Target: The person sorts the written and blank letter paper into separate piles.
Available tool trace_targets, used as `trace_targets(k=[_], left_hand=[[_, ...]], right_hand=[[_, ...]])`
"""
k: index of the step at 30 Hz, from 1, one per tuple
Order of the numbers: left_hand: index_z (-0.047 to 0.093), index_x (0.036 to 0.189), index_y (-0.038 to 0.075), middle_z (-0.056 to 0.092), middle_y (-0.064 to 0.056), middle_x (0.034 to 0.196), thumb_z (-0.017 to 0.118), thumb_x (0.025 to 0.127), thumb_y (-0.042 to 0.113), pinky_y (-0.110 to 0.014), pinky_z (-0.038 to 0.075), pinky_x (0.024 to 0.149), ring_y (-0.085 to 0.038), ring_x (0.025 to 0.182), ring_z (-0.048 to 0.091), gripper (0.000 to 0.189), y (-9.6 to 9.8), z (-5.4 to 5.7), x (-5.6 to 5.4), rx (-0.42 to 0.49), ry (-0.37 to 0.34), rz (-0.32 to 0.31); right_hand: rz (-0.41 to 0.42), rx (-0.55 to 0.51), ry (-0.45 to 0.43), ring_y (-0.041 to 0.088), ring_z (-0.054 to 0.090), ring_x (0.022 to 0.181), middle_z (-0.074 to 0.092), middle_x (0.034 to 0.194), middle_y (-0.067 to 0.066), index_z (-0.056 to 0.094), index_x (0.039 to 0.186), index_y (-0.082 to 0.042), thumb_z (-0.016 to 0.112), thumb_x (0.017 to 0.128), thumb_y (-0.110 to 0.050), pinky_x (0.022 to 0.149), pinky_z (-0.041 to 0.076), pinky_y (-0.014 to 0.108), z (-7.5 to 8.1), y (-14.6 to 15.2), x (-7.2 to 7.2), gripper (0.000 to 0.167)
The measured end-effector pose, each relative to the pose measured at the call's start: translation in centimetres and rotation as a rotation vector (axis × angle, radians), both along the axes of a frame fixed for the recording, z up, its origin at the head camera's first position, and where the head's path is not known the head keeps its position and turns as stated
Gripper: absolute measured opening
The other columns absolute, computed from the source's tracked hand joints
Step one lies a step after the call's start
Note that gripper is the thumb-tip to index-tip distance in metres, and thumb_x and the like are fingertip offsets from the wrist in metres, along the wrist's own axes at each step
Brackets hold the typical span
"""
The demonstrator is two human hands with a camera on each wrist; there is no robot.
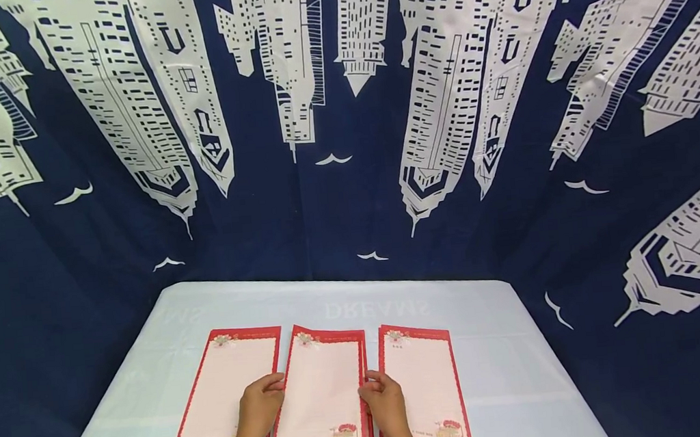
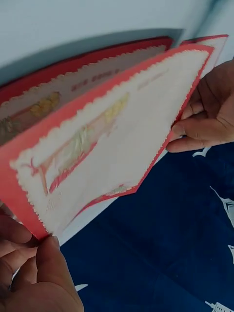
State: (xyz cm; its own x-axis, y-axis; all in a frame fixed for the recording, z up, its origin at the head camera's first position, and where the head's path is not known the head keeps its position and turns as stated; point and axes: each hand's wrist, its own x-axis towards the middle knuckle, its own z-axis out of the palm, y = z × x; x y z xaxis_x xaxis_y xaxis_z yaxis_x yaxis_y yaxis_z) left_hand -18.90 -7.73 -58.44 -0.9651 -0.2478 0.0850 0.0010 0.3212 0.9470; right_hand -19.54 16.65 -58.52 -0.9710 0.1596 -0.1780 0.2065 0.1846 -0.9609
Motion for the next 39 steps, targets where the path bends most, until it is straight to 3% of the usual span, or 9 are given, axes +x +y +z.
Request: trace_targets(k=[6,19,31,39], left_hand=[[0.075,0.105,-0.004,0.072,-0.007,0.088,0.064,0.081,-0.010,-0.023,0.051,0.061,-0.017,0.078,0.067,0.027,-1.5,0.4,-0.1,0.017,-0.016,0.023],[0.073,0.111,-0.006,0.072,-0.011,0.095,0.063,0.087,-0.004,-0.023,0.052,0.067,-0.021,0.088,0.068,0.026,-7.1,0.8,-0.5,-0.027,-0.072,0.090],[0.069,0.117,-0.010,0.072,-0.020,0.103,0.060,0.090,-0.003,-0.019,0.050,0.065,-0.022,0.090,0.067,0.029,-13.1,1.2,-0.6,-0.113,-0.114,0.128],[0.071,0.112,-0.010,0.074,-0.017,0.095,0.060,0.087,-0.002,-0.022,0.048,0.062,-0.015,0.080,0.065,0.028,-15.5,0.7,-0.6,-0.188,-0.139,0.166]], right_hand=[[0.066,-0.124,-0.039,0.008,0.059,0.063,0.070,0.093,0.002,0.061,0.130,0.008,0.069,0.094,-0.010,0.058,0.054,0.024,0.7,-1.0,-0.3,0.041],[0.199,-0.139,0.021,0.010,0.058,0.061,0.068,0.087,0.003,0.063,0.125,0.005,0.066,0.095,-0.009,0.055,0.056,0.028,0.9,-5.9,-2.3,0.032],[0.222,-0.089,0.104,0.008,0.054,0.054,0.060,0.073,-0.002,0.067,0.108,0.005,0.066,0.086,0.003,0.048,0.054,0.028,0.4,-12.7,-4.1,0.023],[0.274,0.064,0.174,0.006,0.052,0.048,0.060,0.069,-0.004,0.067,0.101,0.004,0.066,0.085,0.004,0.046,0.047,0.022,-0.2,-15.2,-4.5,0.016]])
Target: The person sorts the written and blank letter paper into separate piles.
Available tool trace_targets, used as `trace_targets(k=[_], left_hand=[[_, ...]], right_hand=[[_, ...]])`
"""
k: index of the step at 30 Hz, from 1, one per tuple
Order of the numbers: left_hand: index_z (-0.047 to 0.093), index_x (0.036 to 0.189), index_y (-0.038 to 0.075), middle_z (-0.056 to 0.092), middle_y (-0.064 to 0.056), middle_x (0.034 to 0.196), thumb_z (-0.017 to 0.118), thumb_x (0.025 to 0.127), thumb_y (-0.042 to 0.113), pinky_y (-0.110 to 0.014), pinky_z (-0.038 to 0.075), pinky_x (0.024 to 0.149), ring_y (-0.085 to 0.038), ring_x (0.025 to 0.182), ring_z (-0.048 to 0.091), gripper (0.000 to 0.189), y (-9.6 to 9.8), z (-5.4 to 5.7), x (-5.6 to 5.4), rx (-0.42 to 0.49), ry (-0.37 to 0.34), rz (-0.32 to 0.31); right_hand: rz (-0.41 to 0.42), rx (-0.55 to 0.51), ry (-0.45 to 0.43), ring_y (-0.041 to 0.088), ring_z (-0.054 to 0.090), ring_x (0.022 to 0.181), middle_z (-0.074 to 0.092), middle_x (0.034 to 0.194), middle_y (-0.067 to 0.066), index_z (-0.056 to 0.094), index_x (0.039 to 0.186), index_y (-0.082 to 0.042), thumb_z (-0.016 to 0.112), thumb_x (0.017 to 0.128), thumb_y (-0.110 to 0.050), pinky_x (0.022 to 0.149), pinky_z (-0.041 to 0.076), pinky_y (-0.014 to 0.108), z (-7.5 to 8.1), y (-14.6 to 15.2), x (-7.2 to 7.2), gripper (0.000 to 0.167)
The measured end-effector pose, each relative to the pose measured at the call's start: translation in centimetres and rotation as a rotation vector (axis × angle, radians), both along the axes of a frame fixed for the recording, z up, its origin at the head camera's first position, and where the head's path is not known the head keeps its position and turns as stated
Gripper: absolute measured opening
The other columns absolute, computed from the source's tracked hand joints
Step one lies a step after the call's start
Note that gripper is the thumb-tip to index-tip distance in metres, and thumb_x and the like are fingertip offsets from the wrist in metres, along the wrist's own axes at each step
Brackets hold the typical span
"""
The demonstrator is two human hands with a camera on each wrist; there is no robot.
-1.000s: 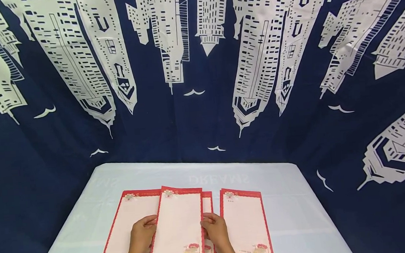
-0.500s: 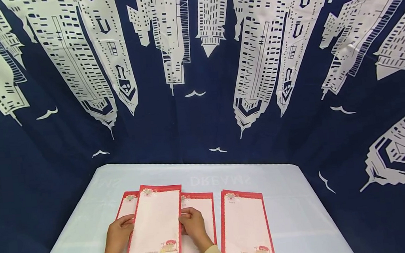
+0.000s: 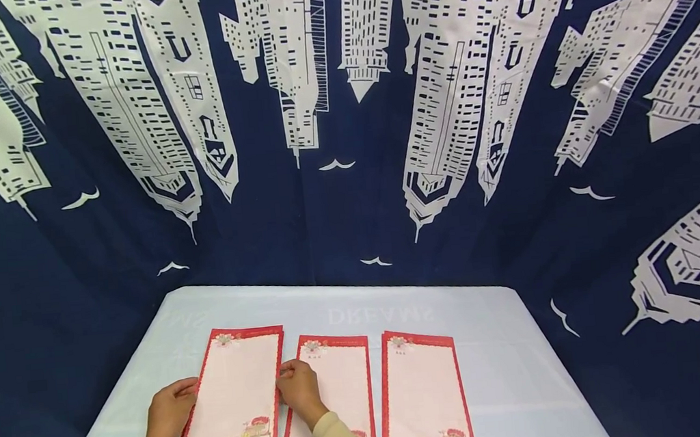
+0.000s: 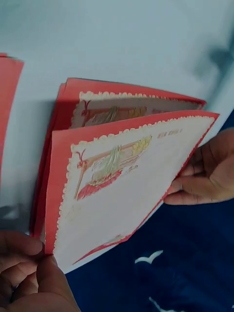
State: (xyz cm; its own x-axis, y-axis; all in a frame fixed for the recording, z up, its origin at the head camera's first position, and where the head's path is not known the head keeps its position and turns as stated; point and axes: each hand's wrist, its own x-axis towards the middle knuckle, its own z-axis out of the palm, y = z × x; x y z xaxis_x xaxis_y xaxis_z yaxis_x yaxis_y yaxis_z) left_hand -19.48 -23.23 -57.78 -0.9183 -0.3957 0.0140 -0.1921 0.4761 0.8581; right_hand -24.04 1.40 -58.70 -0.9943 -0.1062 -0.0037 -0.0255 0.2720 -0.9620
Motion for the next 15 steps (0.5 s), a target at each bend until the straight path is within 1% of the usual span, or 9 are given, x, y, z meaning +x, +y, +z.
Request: trace_targets(k=[5,9,15], left_hand=[[0.071,0.108,-0.011,0.074,-0.017,0.091,0.059,0.086,-0.002,-0.026,0.049,0.063,-0.019,0.079,0.067,0.026,-0.28,-0.43,-0.31,-0.056,0.022,0.000],[0.072,0.106,-0.011,0.074,-0.016,0.089,0.058,0.086,-0.002,-0.031,0.049,0.065,-0.025,0.079,0.068,0.026,-0.28,-0.76,-0.47,-0.101,0.022,0.003],[0.071,0.104,-0.011,0.072,-0.016,0.085,0.056,0.082,-0.005,-0.039,0.050,0.066,-0.030,0.078,0.066,0.028,-0.05,-1.10,-0.44,-0.172,0.027,0.016]], right_hand=[[0.025,0.074,0.012,0.008,0.053,0.049,0.059,0.071,-0.004,0.066,0.105,0.005,0.066,0.088,0.003,0.047,0.047,0.023,0.04,-0.49,0.16,0.017],[0.048,0.120,-0.002,0.007,0.054,0.051,0.058,0.071,-0.004,0.066,0.109,0.005,0.066,0.089,0.001,0.048,0.046,0.023,-0.07,-0.51,0.28,0.021],[0.075,0.169,-0.010,0.007,0.053,0.050,0.058,0.070,-0.004,0.067,0.109,0.006,0.067,0.088,0.002,0.047,0.044,0.023,-0.49,-0.48,0.34,0.022]])
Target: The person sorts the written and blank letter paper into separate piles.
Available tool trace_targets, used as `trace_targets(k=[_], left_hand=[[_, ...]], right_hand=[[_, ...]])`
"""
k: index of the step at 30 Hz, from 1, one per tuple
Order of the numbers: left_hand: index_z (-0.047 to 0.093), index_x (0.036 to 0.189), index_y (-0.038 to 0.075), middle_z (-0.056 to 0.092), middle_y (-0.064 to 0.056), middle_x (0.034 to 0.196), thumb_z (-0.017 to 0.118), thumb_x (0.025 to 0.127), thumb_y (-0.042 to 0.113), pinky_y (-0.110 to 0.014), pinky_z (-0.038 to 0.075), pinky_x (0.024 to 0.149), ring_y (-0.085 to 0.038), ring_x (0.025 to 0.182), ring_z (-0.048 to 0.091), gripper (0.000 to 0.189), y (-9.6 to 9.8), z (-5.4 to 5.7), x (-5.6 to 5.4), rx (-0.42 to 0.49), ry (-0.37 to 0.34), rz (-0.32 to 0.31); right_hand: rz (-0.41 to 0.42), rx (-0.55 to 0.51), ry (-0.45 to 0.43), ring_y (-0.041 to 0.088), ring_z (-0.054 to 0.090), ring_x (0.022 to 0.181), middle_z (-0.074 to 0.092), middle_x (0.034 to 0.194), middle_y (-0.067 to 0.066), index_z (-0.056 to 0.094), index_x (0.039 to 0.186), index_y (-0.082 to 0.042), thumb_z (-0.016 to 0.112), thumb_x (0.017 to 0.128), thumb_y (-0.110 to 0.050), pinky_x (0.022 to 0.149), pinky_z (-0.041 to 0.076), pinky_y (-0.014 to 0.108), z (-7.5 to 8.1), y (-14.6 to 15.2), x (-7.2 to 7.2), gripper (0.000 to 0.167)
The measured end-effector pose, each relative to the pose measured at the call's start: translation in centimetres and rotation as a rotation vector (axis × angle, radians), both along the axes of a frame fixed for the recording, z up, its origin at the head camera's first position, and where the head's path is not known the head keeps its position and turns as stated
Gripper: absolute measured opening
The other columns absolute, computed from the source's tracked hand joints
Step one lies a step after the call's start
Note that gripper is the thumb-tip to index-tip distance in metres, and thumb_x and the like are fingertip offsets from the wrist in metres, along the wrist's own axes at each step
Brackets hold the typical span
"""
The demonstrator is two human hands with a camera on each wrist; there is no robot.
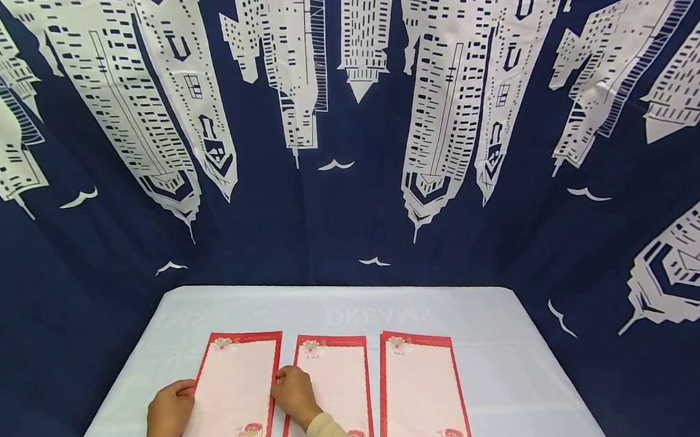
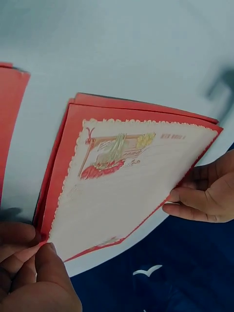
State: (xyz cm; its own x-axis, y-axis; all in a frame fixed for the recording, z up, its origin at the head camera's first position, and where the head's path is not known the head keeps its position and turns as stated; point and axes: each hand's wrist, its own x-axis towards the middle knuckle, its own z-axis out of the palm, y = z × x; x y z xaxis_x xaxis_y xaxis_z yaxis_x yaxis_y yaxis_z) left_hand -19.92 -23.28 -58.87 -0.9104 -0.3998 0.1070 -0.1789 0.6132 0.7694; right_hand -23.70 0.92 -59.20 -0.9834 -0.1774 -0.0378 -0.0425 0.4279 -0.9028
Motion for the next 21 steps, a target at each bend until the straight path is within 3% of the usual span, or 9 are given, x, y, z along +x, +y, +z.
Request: trace_targets(k=[10,15,21], left_hand=[[0.070,0.105,-0.012,0.069,-0.018,0.085,0.057,0.080,-0.006,-0.055,0.049,0.076,-0.040,0.083,0.066,0.029,0.7,0.2,0.4,-0.128,0.068,0.023],[0.071,0.104,-0.011,0.068,-0.016,0.083,0.060,0.083,-0.005,-0.050,0.050,0.071,-0.035,0.078,0.066,0.024,1.8,0.6,0.6,-0.095,0.098,0.033],[0.069,0.108,-0.012,0.067,-0.014,0.085,0.062,0.087,-0.003,-0.039,0.050,0.068,-0.029,0.078,0.065,0.023,3.8,0.9,0.3,-0.010,0.064,-0.007]], right_hand=[[-0.002,0.021,-0.001,0.008,0.054,0.053,0.057,0.073,-0.004,0.069,0.103,0.003,0.068,0.088,0.001,0.049,0.046,0.023,0.7,0.7,0.6,0.016],[-0.020,0.011,0.052,0.007,0.053,0.057,0.057,0.076,-0.004,0.070,0.101,0.002,0.069,0.088,0.000,0.053,0.047,0.023,0.9,2.2,0.6,0.013],[-0.094,-0.027,0.066,0.008,0.057,0.056,0.061,0.077,-0.003,0.070,0.104,0.003,0.071,0.090,-0.005,0.051,0.048,0.024,0.5,5.5,0.6,0.016]])
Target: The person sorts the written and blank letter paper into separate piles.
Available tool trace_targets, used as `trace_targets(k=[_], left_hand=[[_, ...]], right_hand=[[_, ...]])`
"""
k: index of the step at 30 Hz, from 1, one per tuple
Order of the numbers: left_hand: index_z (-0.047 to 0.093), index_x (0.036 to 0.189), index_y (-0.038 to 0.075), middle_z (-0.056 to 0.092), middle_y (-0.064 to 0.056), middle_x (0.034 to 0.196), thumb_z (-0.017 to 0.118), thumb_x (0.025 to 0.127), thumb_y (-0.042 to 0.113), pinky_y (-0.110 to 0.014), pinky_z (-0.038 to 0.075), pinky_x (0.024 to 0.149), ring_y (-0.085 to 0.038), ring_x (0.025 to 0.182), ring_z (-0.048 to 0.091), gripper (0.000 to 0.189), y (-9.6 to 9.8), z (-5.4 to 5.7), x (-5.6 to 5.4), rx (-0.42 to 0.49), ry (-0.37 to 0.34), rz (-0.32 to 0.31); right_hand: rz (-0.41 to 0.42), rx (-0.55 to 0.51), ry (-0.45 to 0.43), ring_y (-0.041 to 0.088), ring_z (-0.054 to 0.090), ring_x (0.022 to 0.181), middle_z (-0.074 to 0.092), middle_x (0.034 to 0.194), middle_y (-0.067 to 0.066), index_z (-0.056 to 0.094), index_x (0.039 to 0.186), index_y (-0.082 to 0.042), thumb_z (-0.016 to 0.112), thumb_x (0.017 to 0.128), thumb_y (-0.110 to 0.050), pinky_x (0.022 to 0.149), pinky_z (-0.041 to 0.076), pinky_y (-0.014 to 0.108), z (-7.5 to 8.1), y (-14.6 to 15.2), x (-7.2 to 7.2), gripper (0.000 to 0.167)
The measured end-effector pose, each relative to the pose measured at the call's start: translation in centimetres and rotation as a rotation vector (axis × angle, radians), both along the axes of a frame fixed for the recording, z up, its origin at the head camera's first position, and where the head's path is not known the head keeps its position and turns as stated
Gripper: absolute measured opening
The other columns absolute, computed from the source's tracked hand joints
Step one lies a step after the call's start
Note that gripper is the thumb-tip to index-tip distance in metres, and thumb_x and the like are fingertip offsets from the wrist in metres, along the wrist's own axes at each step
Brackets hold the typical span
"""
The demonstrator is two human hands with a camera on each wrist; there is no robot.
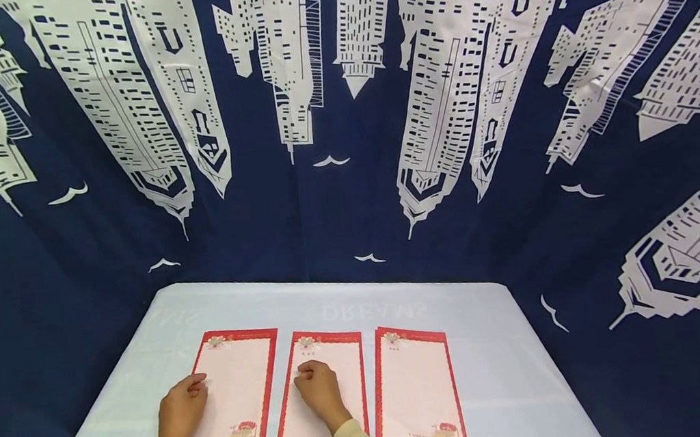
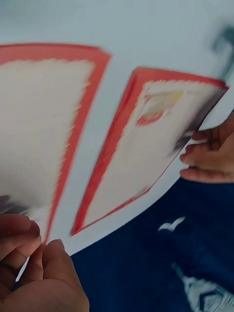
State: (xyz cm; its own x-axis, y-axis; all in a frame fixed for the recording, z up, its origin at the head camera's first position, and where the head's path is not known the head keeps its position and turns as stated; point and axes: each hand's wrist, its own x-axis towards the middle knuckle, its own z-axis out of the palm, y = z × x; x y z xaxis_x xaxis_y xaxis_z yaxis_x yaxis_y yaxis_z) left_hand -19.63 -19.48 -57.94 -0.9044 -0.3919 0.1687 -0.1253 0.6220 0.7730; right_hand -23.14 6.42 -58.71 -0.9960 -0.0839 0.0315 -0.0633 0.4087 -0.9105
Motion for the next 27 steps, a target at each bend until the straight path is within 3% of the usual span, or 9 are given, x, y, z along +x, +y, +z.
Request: trace_targets(k=[7,12,19,27], left_hand=[[0.072,0.108,-0.009,0.071,-0.011,0.088,0.064,0.089,0.000,-0.040,0.053,0.072,-0.026,0.081,0.067,0.022,3.2,0.4,-0.4,0.045,0.025,-0.121],[0.072,0.111,-0.006,0.070,-0.006,0.090,0.068,0.090,0.004,-0.040,0.055,0.075,-0.021,0.083,0.066,0.023,5.8,0.0,-0.8,0.076,-0.024,-0.210],[0.070,0.114,-0.007,0.072,-0.009,0.095,0.070,0.090,0.005,-0.040,0.056,0.076,-0.023,0.087,0.069,0.027,9.1,-0.3,-1.2,0.106,-0.048,-0.335],[0.069,0.112,-0.009,0.073,-0.017,0.098,0.071,0.087,0.004,-0.048,0.057,0.080,-0.033,0.092,0.071,0.028,11.1,-0.7,-1.4,0.099,-0.061,-0.373]], right_hand=[[-0.092,0.004,-0.023,0.013,0.059,0.059,0.063,0.080,0.001,0.069,0.108,0.004,0.070,0.092,-0.006,0.053,0.050,0.027,0.4,3.9,0.1,0.019],[-0.141,0.032,-0.013,0.013,0.060,0.060,0.063,0.082,0.002,0.069,0.109,0.006,0.070,0.092,-0.006,0.054,0.051,0.027,0.6,6.3,0.6,0.022],[-0.243,0.182,-0.018,0.014,0.057,0.066,0.063,0.082,0.001,0.071,0.107,0.003,0.072,0.090,-0.010,0.060,0.049,0.031,0.2,9.2,1.2,0.021],[-0.303,0.287,0.000,0.017,0.063,0.079,0.067,0.087,0.001,0.072,0.104,0.002,0.075,0.086,-0.010,0.069,0.053,0.036,0.0,10.5,1.7,0.022]])
